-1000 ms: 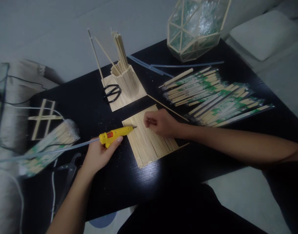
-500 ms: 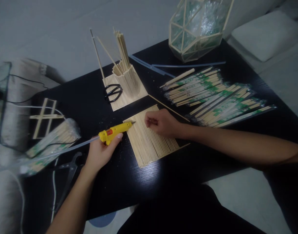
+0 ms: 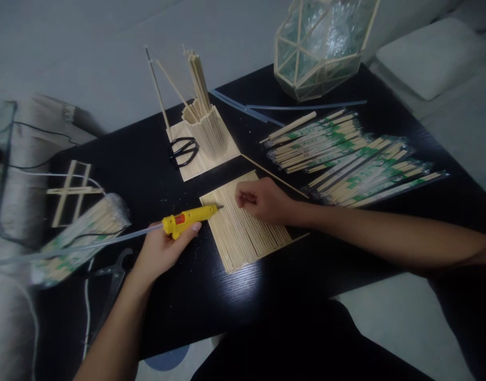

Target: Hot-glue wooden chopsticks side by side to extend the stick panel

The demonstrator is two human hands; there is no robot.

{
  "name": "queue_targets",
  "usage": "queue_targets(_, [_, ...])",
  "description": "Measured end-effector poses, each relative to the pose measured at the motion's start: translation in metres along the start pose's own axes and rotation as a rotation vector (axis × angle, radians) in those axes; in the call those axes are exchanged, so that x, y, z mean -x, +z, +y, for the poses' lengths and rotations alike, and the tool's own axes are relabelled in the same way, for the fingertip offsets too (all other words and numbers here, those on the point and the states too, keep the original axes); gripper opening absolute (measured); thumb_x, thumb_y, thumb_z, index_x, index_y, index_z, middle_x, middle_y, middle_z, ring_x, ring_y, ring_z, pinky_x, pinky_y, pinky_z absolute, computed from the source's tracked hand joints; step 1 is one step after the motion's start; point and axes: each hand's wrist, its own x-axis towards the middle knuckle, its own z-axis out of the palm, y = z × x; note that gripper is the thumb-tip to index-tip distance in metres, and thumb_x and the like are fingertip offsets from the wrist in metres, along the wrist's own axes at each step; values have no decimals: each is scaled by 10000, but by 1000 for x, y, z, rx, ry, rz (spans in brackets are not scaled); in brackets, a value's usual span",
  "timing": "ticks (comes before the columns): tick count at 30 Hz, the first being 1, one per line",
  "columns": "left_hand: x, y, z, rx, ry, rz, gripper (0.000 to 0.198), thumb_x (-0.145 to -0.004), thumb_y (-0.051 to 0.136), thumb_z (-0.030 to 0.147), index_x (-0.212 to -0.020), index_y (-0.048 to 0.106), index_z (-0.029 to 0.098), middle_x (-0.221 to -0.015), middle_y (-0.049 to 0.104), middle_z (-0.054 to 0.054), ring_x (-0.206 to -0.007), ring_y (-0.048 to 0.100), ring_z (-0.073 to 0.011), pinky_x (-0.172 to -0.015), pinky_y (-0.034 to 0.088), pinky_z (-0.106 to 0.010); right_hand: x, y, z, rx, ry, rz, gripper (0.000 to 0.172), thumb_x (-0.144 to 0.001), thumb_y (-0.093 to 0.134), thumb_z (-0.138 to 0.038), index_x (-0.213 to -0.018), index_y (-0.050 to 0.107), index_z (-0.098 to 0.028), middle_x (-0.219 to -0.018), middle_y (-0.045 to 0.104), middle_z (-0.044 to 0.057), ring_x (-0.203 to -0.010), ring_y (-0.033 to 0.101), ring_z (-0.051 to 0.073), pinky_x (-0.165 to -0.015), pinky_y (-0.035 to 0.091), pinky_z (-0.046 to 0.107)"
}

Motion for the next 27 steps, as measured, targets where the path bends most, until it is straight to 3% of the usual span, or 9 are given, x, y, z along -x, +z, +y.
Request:
queue_targets(11, [8, -11, 2, 128, 98, -424, 234, -984, 718, 374, -851, 767, 188, -694, 705, -5, -564, 613, -130, -505, 507, -211, 0, 0, 0, 5, -1, -6, 197, -762, 540, -6, -735, 596, -193, -586, 491, -89, -559, 445, 83, -615, 327, 239])
queue_targets(18, [7, -7, 8, 130, 174, -535, 316, -997, 702, 338, -727, 634, 189, -625, 546, 36, -516, 508, -99, -468, 411, -198, 0, 0, 0, 6, 3, -5, 191, -763, 536, -16, -728, 588, -197, -579, 477, -92, -553, 432, 83, -613, 321, 238])
queue_targets(27, [11, -3, 14, 139, 210, -596, 240, -998, 715, 327, -825, 701, 160, -673, 624, 21, -542, 566, -98, -474, 417, -180, 1, 0, 0, -1, -4, 2, 179, -777, 534, -32, -737, 591, -197, -594, 504, -81, -559, 454, 87, -613, 323, 237])
